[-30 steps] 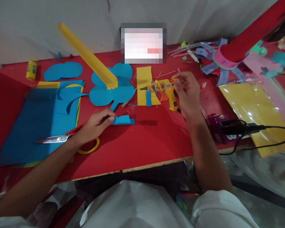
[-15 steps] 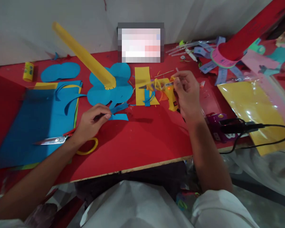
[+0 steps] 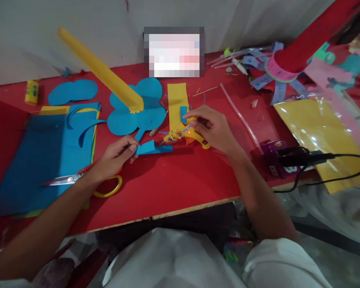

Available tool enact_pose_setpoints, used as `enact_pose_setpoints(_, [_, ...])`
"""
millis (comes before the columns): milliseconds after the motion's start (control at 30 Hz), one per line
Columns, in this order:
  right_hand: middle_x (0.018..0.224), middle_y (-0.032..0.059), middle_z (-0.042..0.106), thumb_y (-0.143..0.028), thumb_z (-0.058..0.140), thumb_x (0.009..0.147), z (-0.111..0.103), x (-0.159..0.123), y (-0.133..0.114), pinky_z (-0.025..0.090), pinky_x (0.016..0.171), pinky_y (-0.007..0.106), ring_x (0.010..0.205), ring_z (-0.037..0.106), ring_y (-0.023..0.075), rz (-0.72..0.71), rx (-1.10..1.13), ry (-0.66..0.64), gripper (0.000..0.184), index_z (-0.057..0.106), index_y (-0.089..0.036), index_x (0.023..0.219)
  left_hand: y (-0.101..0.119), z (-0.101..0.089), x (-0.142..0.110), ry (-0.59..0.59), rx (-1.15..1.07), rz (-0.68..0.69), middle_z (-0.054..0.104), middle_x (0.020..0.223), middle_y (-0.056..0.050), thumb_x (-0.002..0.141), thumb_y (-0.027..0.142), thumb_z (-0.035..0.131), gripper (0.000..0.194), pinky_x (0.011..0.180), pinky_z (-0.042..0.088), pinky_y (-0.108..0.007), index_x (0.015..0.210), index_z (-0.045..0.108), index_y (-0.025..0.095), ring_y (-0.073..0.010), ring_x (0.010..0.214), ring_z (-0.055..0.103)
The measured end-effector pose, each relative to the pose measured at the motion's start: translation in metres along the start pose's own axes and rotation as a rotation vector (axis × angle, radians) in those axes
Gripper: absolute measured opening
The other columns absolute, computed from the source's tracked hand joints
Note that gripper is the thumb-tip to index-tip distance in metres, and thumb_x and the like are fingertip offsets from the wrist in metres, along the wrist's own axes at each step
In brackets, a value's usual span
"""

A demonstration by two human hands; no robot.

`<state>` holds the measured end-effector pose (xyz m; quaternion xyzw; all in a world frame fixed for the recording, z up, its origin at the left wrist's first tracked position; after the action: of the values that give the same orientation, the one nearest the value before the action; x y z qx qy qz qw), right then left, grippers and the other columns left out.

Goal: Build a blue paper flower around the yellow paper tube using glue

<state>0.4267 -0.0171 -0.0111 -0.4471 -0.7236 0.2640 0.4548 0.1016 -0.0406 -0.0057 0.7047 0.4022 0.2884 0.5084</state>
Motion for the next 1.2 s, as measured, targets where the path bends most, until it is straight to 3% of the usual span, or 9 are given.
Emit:
enact_pose_setpoints(433, [0.112,0.0035,0.077,-0.033,0.067,0.101,-0.008,-0.008,-0.014,0.059,0.088,0.04,0.102,0.074,0.0239,-0.209,-0.204,-0.142,0.018,0.081,-0.034,0.113,0.0,0.002,-0.001,0.065,0.053,-0.053,0.055,0.074,0.002,0.105,0.052,0.055,0.037,0.059,0.042,-0.022,0.088,0.056,0.019,-0.0096,0.063,0.05])
enact_pose_setpoints(567, [0.11,0.0038,0.076,-0.032,0.067,0.101,-0.005,-0.008,-0.018,0.059,0.088,0.042,0.102,0.073,0.0255,-0.239,-0.212,-0.129,0.017,0.079,-0.035,0.112,-0.001,0.003,-0.001,0.075,0.026,-0.061,0.054,0.073,0.002,0.105,0.053,0.055,0.038,0.058,0.042,-0.022,0.087,0.055,0.02,-0.0096,0.062,0.05])
enact_pose_setpoints(700, [0.106,0.006,0.074,-0.04,0.064,0.102,-0.005,-0.004,-0.014,0.056,0.089,0.046,0.102,0.07,0.0282,-0.17,-0.196,-0.151,0.015,0.075,-0.033,0.11,-0.004,0.002,-0.001,0.111,0.026,-0.071,0.053,0.071,0.003,0.105,0.053,0.055,0.038,0.056,0.04,-0.022,0.088,0.055,0.02,-0.0092,0.059,0.049])
enact_pose_setpoints(867, [0.104,0.0057,0.07,-0.042,0.071,0.097,-0.005,-0.004,-0.011,0.054,0.089,0.043,0.1,0.066,0.0264,-0.161,-0.19,-0.226,0.016,0.068,-0.03,0.106,-0.003,0.002,0.0,0.113,0.014,-0.052,0.053,0.07,0.003,0.104,0.056,0.056,0.041,0.054,0.039,-0.022,0.086,0.055,0.02,-0.0086,0.057,0.048])
enact_pose_setpoints(1033, [0.102,0.0031,0.067,-0.044,0.079,0.09,0.003,-0.011,-0.002,0.051,0.073,0.035,0.085,0.064,0.0212,-0.087,-0.209,-0.264,0.031,0.061,-0.028,0.11,-0.002,0.002,0.0,0.123,0.013,-0.058,0.053,0.069,0.003,0.103,0.059,0.058,0.043,0.054,0.039,-0.022,0.086,0.055,0.02,-0.0086,0.057,0.048])
enact_pose_setpoints(1200, [0.103,0.0026,0.066,-0.044,0.074,0.093,0.011,-0.018,0.0,0.047,0.064,0.03,0.079,0.063,0.0184,0.035,-0.227,-0.27,0.029,0.056,-0.028,0.109,-0.001,0.003,0.001,0.104,-0.004,-0.054,0.053,0.07,0.003,0.103,0.058,0.057,0.042,0.055,0.04,-0.022,0.085,0.054,0.02,-0.0086,0.058,0.049])
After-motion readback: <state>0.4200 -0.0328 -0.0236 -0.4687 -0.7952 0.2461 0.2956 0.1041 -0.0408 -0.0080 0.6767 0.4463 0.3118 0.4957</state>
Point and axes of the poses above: each hand's wrist, its own x-axis towards the middle knuckle, its own z-axis out of the palm, y = z × x, the point moved 1 cm from there along x, towards the middle knuckle
